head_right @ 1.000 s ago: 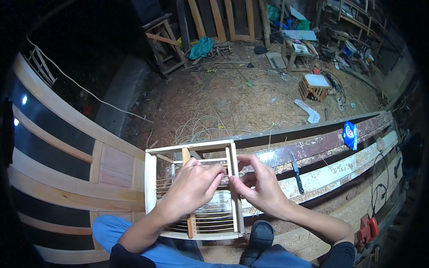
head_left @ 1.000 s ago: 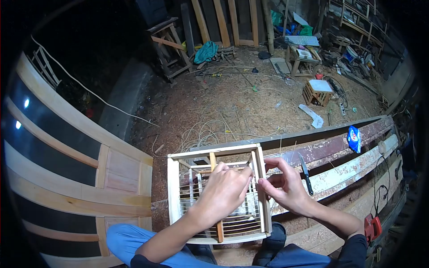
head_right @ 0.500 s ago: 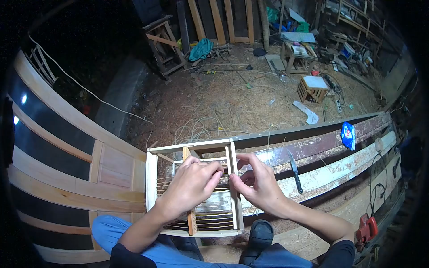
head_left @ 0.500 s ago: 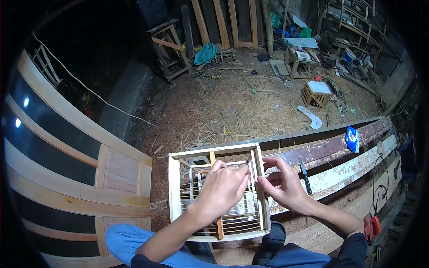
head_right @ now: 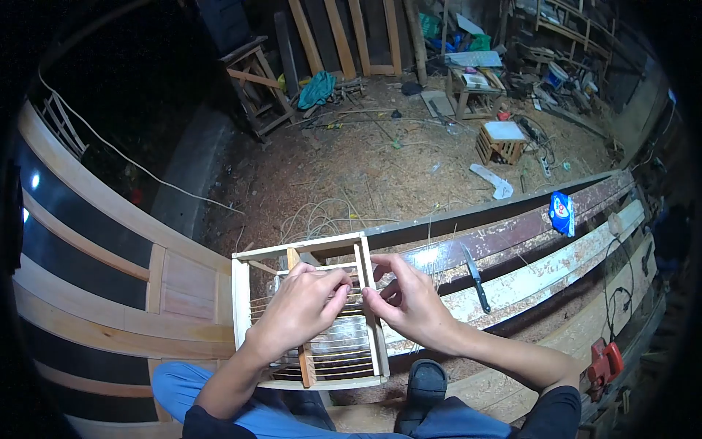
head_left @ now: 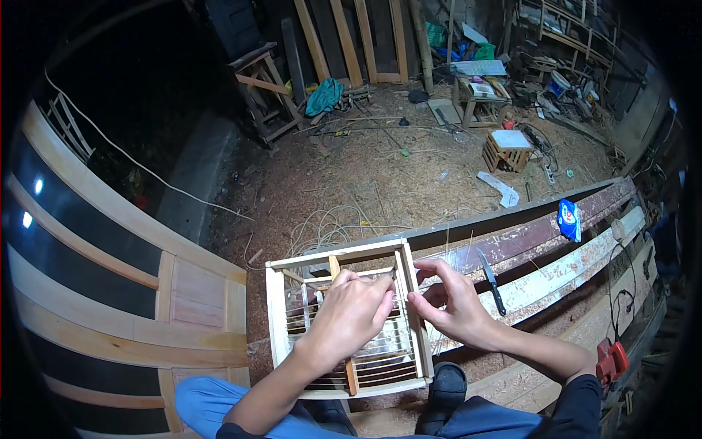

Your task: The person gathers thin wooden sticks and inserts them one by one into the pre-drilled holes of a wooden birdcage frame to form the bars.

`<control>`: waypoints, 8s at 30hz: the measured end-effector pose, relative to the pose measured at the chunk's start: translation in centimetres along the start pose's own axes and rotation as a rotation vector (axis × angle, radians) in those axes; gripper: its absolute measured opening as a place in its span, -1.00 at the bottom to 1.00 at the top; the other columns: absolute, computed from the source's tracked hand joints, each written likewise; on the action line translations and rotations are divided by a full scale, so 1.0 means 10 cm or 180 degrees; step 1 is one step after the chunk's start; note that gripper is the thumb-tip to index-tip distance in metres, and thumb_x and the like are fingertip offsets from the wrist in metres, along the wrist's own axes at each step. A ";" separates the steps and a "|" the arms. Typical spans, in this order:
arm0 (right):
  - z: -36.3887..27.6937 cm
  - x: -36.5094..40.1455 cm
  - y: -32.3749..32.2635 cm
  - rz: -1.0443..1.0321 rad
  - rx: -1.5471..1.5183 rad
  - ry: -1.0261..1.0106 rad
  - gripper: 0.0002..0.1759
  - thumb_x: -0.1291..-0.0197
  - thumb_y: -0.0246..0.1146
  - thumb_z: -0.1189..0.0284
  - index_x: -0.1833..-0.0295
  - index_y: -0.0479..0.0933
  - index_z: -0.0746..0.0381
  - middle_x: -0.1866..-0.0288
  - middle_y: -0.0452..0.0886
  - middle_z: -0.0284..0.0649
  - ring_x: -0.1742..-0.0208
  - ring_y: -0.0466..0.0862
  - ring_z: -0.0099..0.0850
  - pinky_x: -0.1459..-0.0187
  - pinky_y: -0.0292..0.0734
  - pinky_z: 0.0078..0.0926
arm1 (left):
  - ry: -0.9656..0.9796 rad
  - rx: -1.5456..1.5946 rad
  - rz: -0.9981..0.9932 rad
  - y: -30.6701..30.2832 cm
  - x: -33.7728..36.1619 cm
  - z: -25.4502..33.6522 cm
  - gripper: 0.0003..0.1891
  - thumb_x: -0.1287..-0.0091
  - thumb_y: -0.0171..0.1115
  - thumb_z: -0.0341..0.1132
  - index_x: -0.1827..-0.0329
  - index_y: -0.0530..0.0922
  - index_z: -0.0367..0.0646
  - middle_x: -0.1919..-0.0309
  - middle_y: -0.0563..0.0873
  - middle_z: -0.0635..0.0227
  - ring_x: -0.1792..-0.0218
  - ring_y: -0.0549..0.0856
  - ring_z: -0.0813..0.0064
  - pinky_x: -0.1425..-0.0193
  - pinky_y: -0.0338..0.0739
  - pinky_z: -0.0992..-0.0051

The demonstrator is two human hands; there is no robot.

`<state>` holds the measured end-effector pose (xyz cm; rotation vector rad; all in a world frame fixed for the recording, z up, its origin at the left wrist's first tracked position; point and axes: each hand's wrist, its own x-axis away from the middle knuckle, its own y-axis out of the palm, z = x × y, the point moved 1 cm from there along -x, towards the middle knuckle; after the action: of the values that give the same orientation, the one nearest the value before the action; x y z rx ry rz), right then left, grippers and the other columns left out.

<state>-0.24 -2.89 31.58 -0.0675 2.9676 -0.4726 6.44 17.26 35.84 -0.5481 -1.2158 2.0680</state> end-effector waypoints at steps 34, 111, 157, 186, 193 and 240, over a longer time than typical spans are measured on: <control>-0.20 -0.31 0.40 -0.0154 0.1434 -0.1245 -0.69 -0.23 0.42 0.73 -0.01 0.73 0.14 0.30 0.59 -0.37 0.15 0.62 -0.40 -0.36 0.14 -0.18 | -0.0562 0.0169 0.1239 -0.21 0.84 -0.62 -0.88 -0.51 0.31 -0.36 0.12 0.67 -0.23 -0.67 0.33 -0.04 -0.73 0.18 -0.13 -0.75 0.11 -0.04; 3.17 0.36 -0.45 0.0084 0.1841 0.0658 -0.80 -0.28 0.44 0.31 0.25 0.74 0.24 0.23 0.71 -0.07 0.04 0.71 -0.08 0.01 0.58 -0.05 | -0.1914 0.0572 0.0794 3.83 -0.93 -0.16 -0.76 -0.44 0.40 -0.21 -0.05 0.73 -0.14 0.08 0.70 0.14 -0.09 0.67 0.07 -0.29 0.44 0.11; 3.13 0.47 -0.63 0.0236 0.1508 0.1146 -0.79 -0.30 0.35 0.30 0.20 0.78 0.21 0.35 0.79 0.03 0.28 0.81 0.03 0.22 0.68 0.00 | -0.1599 0.0686 0.0929 3.85 -1.01 0.07 -0.84 -0.34 0.48 -0.33 0.14 0.82 -0.22 -0.58 0.44 -0.08 -0.54 0.34 -0.14 -0.69 0.18 0.00; 3.13 0.42 -0.67 0.0214 0.1129 0.1730 -0.80 -0.32 0.37 0.29 0.19 0.78 0.19 0.26 0.83 -0.01 0.18 0.84 0.03 0.08 0.73 0.01 | -0.1949 0.0390 0.1139 3.79 -0.83 0.05 -0.86 -0.40 0.40 -0.26 0.19 0.79 -0.13 0.06 0.74 0.24 -0.07 0.57 0.12 -0.25 0.37 0.14; 2.94 0.37 -0.66 0.0201 0.0731 0.1691 -0.74 -0.38 0.36 0.20 0.14 0.79 0.17 0.40 0.77 -0.06 0.36 0.77 -0.05 0.23 0.65 -0.07 | -0.2293 0.2165 0.1258 3.65 -0.69 0.04 -0.80 -0.57 0.34 -0.28 0.05 0.75 -0.26 0.30 0.81 0.33 0.22 0.67 0.49 0.03 0.52 0.44; -0.29 -0.08 -0.22 -0.0185 0.0977 -0.1031 -0.80 -0.50 0.26 0.49 -0.12 0.47 0.28 0.32 0.67 0.03 0.31 0.75 0.06 0.28 0.63 -0.03 | -0.0315 -0.0562 0.2172 -0.46 0.51 0.10 -0.55 -0.31 0.41 -0.46 -0.29 0.66 -0.25 -0.32 0.71 0.08 -0.38 0.61 0.05 -0.55 0.41 0.07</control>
<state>0.19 -4.08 35.08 -0.1796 2.5535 -0.8314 3.80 21.91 40.22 -1.0718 -1.4102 2.5763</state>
